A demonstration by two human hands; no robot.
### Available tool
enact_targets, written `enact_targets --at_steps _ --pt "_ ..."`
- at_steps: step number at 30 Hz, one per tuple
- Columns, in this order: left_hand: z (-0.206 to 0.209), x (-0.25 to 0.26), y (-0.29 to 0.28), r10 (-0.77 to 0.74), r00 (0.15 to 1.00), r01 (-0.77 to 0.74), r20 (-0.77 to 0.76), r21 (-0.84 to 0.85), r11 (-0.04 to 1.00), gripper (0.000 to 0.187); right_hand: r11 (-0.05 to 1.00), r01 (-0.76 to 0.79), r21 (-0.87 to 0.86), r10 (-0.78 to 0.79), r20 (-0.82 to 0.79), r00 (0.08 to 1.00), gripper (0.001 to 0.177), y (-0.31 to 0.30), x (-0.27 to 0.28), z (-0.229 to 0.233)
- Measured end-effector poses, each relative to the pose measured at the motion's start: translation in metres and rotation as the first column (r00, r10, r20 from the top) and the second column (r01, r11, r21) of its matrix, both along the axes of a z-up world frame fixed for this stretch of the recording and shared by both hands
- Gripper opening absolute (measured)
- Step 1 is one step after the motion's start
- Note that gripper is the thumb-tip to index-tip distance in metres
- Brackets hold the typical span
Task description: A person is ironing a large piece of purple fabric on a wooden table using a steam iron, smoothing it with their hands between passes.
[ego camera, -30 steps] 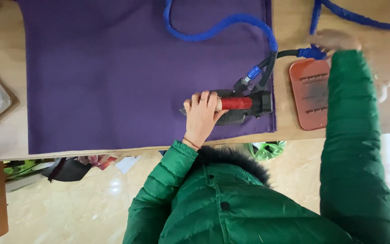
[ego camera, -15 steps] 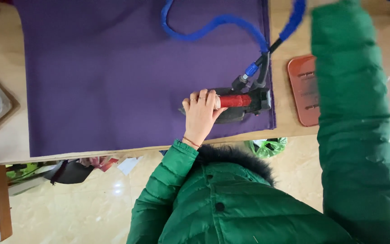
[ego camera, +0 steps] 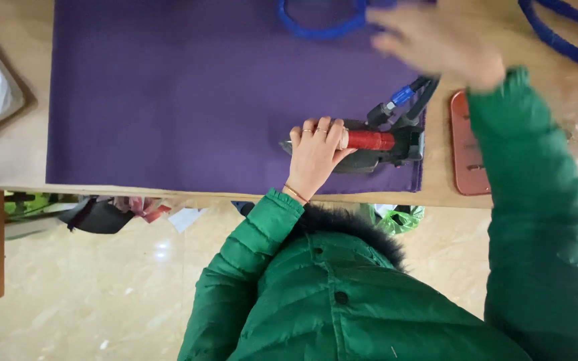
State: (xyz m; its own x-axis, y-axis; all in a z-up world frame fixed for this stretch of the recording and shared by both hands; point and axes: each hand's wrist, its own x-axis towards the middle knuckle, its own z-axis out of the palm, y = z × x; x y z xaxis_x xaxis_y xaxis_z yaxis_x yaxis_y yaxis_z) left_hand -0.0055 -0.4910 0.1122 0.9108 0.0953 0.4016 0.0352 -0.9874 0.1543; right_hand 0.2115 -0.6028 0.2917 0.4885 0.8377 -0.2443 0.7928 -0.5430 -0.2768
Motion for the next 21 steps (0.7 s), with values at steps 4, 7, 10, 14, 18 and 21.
enact_targets --at_steps 4,7,10,14,18,21 --pt "-0.046 0.004 -0.002 -0.024 0.989 0.037 0.145 -0.09 0.995 0.067 1.0 -0.022 0.008 0.023 -0.178 0.984 0.051 -0.031 -0.067 -0.05" --pt "-0.049 -0.002 -0.002 -0.001 0.985 0.019 0.173 -0.102 0.995 0.069 0.986 -0.052 -0.156 -0.006 -0.353 0.936 0.055 -0.04 -0.102 -0.09" --pt "-0.058 -0.01 0.007 -0.013 0.977 0.046 0.214 -0.147 0.988 0.073 0.977 -0.194 0.084 0.189 0.056 0.98 0.062 -0.036 -0.112 -0.158" --pt "-0.031 -0.031 0.036 -0.006 0.989 0.048 0.147 -0.284 0.958 0.081 0.932 -0.209 0.296 0.07 0.419 0.905 0.082 -0.008 -0.13 -0.174" --pt "-0.028 -0.073 0.069 0.188 0.975 -0.126 0.116 -0.407 0.905 0.064 0.901 -0.229 0.369 -0.04 0.596 0.802 0.071 0.011 -0.135 -0.167" --pt "-0.057 -0.108 0.06 0.347 0.935 -0.283 0.072 -0.439 0.853 0.061 0.887 -0.181 0.426 -0.115 0.582 0.805 0.056 0.025 -0.131 -0.174"
